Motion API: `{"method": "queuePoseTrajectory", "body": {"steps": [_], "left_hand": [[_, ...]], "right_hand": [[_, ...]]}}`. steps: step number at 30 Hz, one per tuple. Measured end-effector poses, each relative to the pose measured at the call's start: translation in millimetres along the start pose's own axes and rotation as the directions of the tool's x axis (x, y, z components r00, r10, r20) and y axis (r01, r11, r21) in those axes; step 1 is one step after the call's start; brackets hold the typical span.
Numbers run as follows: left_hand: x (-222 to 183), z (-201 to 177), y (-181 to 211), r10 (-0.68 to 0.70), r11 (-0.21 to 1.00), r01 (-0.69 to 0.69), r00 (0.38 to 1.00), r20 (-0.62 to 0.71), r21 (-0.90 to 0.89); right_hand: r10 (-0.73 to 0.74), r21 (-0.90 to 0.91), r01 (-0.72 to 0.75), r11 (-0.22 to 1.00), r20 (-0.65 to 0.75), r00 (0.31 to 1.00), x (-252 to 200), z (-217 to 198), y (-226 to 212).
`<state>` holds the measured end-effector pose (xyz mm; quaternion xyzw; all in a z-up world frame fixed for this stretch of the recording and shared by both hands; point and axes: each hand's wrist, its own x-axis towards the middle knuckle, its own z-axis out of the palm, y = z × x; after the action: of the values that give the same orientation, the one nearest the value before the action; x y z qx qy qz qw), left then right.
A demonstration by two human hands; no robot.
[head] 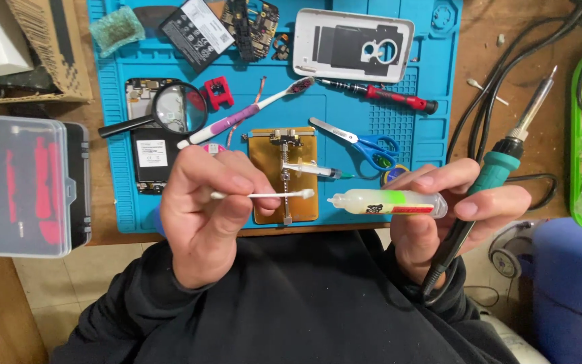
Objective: Repairing a circuit board by cleaning it, applying flux, and soldering components
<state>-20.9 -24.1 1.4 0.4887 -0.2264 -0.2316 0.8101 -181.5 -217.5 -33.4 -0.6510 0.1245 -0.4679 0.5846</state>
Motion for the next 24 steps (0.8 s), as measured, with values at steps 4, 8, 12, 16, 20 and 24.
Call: {"method": "queuePoseTrajectory", "body": {"steps": [4, 8, 12, 16, 20, 24], "left_hand": [[-1, -4, -5, 0.009, 0.999, -0.009, 1.000, 0.008, 0.050], [-1, -3, -8, 0.049, 0.998, -0.051, 0.998, 0.034, 0.048], [-2, -2, -12, 0.075, 0.991, -0.076, 0.997, 0.012, 0.108], [-1, -5, -11, 0.071, 0.992, -0.074, 0.997, 0.033, 0.098], [-1, -5, -11, 0.081, 0.990, -0.084, 0.996, 0.028, 0.111], [-2, -5, -11, 0.089, 0.984, -0.093, 0.996, 0.029, 0.150]], "right_hand": [[0.039, -0.030, -0.039, 0.999, 0.021, 0.999, 3, 2, -8], [0.035, -0.004, -0.034, 0.999, 0.025, 0.999, 5, 8, -10], [0.002, -0.023, -0.002, 1.000, 0.011, 1.000, 4, 6, -7], [-0.004, -0.004, 0.005, 1.000, 0.075, 0.997, 7, 4, -7], [0.011, -0.021, -0.010, 1.000, 0.043, 0.999, 5, 7, -7], [0.002, -0.004, -0.001, 1.000, 0.021, 1.000, 4, 10, -7]]}}
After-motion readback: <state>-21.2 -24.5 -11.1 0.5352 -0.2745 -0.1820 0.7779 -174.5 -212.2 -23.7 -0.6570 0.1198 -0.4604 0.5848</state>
